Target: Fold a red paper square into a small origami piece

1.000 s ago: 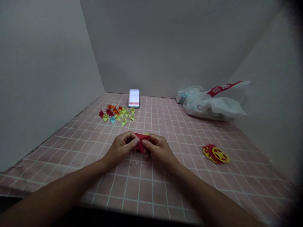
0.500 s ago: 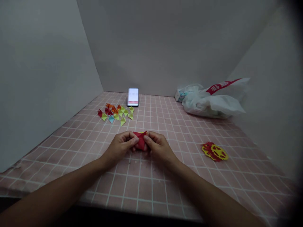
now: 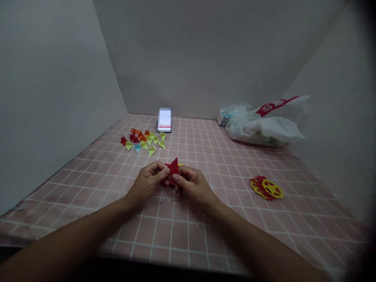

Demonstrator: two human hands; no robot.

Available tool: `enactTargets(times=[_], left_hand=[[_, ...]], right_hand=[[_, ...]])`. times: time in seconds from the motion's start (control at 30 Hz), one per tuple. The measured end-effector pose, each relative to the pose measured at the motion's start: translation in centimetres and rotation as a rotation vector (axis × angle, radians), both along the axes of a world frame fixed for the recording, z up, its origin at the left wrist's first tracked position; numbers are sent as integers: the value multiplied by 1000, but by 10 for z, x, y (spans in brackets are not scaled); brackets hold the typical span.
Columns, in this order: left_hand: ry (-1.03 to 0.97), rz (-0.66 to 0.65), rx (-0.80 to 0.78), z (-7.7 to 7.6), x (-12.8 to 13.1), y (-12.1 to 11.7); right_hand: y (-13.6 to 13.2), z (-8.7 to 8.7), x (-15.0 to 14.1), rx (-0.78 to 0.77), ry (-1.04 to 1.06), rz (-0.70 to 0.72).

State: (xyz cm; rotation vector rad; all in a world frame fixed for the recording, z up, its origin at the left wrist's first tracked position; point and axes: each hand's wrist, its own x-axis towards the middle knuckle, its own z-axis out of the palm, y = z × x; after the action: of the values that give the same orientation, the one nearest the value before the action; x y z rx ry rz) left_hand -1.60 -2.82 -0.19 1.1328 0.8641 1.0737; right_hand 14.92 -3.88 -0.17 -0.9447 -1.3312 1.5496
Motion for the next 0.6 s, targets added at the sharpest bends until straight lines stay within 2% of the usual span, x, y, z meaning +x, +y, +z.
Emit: enactTargets(times=[0.13, 0.23, 0.6], left_hand=[[-74, 9, -59, -2, 2, -1], [-112, 7, -89, 0, 1, 1], [-181, -97, -149, 4, 1, 3]], right_hand=[[0, 2, 1, 21, -44, -29], [0, 1, 3, 22, -47, 1], [1, 3, 6, -120, 154, 55]])
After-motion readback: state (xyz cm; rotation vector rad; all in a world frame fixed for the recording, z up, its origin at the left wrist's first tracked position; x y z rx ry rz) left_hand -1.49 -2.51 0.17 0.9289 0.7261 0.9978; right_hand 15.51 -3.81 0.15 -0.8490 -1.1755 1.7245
